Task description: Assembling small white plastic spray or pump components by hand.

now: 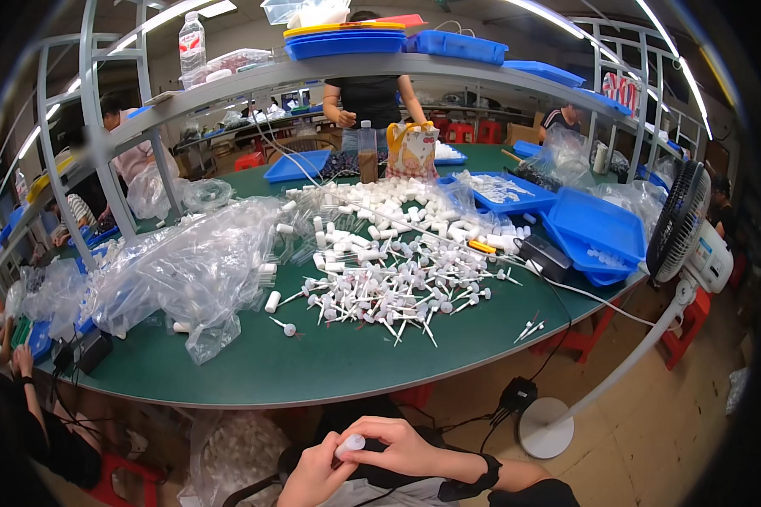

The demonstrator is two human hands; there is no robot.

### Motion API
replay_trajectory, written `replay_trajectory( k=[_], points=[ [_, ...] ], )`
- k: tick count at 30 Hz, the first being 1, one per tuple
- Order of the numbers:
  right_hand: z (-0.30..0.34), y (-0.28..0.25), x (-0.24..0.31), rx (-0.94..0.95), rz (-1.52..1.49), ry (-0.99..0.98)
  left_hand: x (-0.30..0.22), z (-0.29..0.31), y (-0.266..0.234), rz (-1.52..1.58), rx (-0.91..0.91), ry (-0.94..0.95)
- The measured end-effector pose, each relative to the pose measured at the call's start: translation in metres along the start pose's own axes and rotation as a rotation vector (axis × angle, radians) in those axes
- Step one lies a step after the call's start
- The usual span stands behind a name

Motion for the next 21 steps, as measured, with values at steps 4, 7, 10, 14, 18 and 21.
replay_trajectory(
  k=[4,7,10,14,18,21],
  points=[
    [0.0,0.003,-0.005,-0.037,-0.081,0.051,-0.001,0.0,0.004,0.05,-0.077,-0.038],
    [0.0,0.003,-0.011,-0.088,-0.09,-0.005,-0.003,0.0,0.004,0.111,-0.045,-0.063],
    [0.0,0.001,-0.016,-0.065,-0.217,0.022,0.0,0.001,0.007,0.159,-0.042,-0.072],
    [0.005,0.005,0.0,-0.071,-0.16,0.109,0.006,0.001,0.003,0.141,-0.019,-0.044],
    [0.0,0.004,0.015,-0.017,0.103,-0.057,0.006,0.001,-0.002,0.169,0.044,-0.066],
    [-0.001,0.004,0.017,-0.045,0.192,-0.104,0.004,0.001,-0.005,0.151,0.043,-0.083]
  ],
)
Point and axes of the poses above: each hand's wrist, its own z-axis away from the middle knuckle, its own y-axis out of the palm, x = y × z, the point moved 1 cm from there along -z, towards the middle knuckle, and after that the axes turned 3 degrees about -x, right-handed, at the moved point
